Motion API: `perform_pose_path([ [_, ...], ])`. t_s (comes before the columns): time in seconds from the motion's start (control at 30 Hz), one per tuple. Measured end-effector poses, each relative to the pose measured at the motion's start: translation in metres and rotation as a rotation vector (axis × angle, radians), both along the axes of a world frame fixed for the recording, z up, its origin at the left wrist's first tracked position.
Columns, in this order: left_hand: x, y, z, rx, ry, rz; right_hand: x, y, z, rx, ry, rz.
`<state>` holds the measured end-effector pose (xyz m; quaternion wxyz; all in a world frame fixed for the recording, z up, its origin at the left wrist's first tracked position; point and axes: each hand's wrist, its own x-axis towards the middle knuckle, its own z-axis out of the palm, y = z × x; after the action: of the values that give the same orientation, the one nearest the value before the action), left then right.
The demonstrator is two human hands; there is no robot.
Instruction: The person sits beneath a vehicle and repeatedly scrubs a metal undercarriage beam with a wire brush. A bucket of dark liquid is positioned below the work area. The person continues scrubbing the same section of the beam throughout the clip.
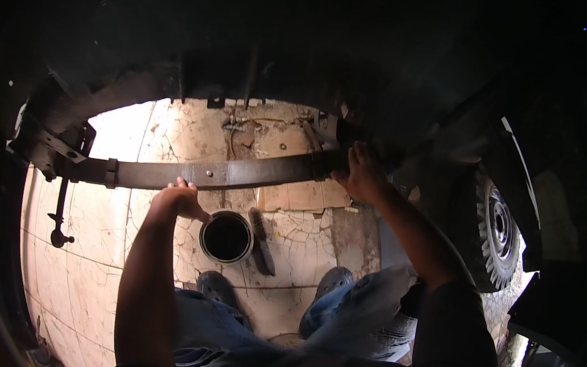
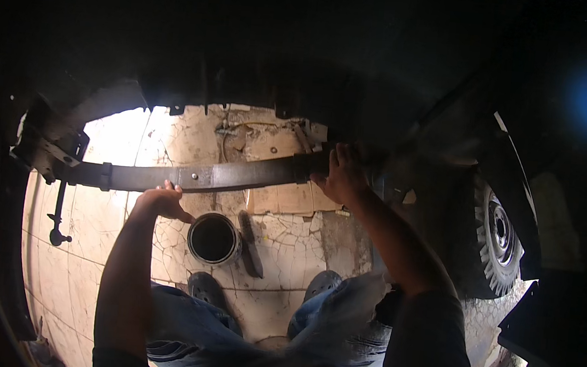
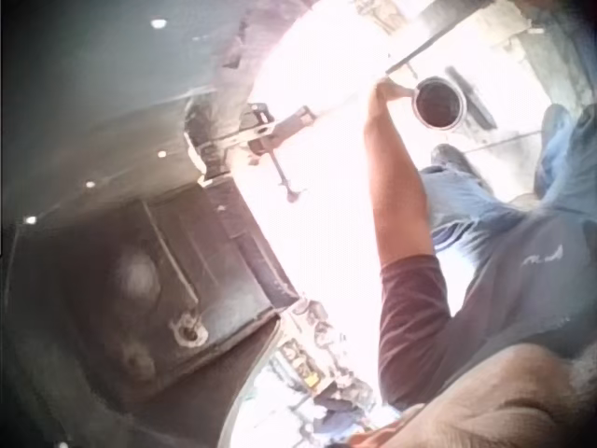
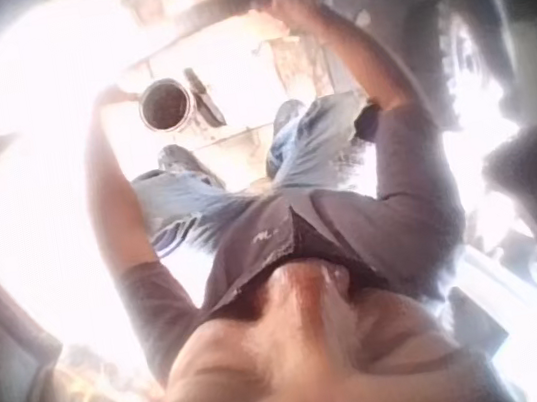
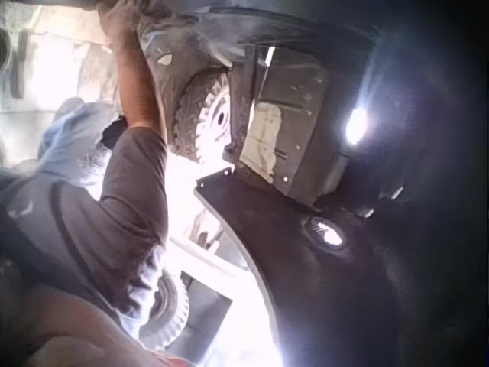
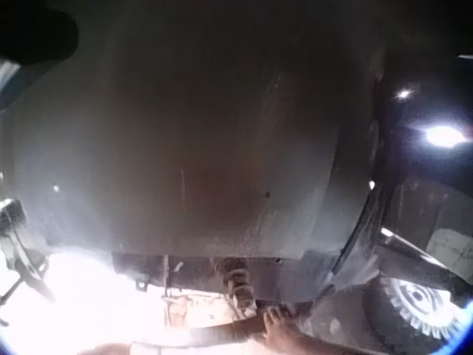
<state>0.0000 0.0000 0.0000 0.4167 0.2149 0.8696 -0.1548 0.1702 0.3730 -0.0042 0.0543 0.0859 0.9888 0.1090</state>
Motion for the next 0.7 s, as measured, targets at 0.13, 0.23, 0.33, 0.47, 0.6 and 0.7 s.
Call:
perform_pose_path([
  [0.13,0.001,-0.003,0.003,0.005,-0.018,0.031,0.035,-0.013,-0.006,0.009,0.053,0.034],
  [0.23,0.000,0.005,-0.001,-0.014,-0.022,0.040,0.039,-0.010,-0.011,0.019,0.086,0.035],
  [0.33,0.001,0.013,0.002,-0.042,-0.027,0.045,0.025,-0.005,-0.012,-0.009,0.113,0.033],
  [0.47,0.000,0.007,-0.005,-0.021,0.001,0.026,0.017,0.002,-0.013,-0.015,0.135,0.069],
  [0.6,-0.003,-0.013,-0.010,0.087,0.003,-0.003,0.041,0.000,-0.011,0.020,0.143,0.147],
  [0.7,-0.003,-0.006,-0.005,0.054,-0.023,0.005,0.037,0.011,-0.024,0.009,0.263,0.179],
])
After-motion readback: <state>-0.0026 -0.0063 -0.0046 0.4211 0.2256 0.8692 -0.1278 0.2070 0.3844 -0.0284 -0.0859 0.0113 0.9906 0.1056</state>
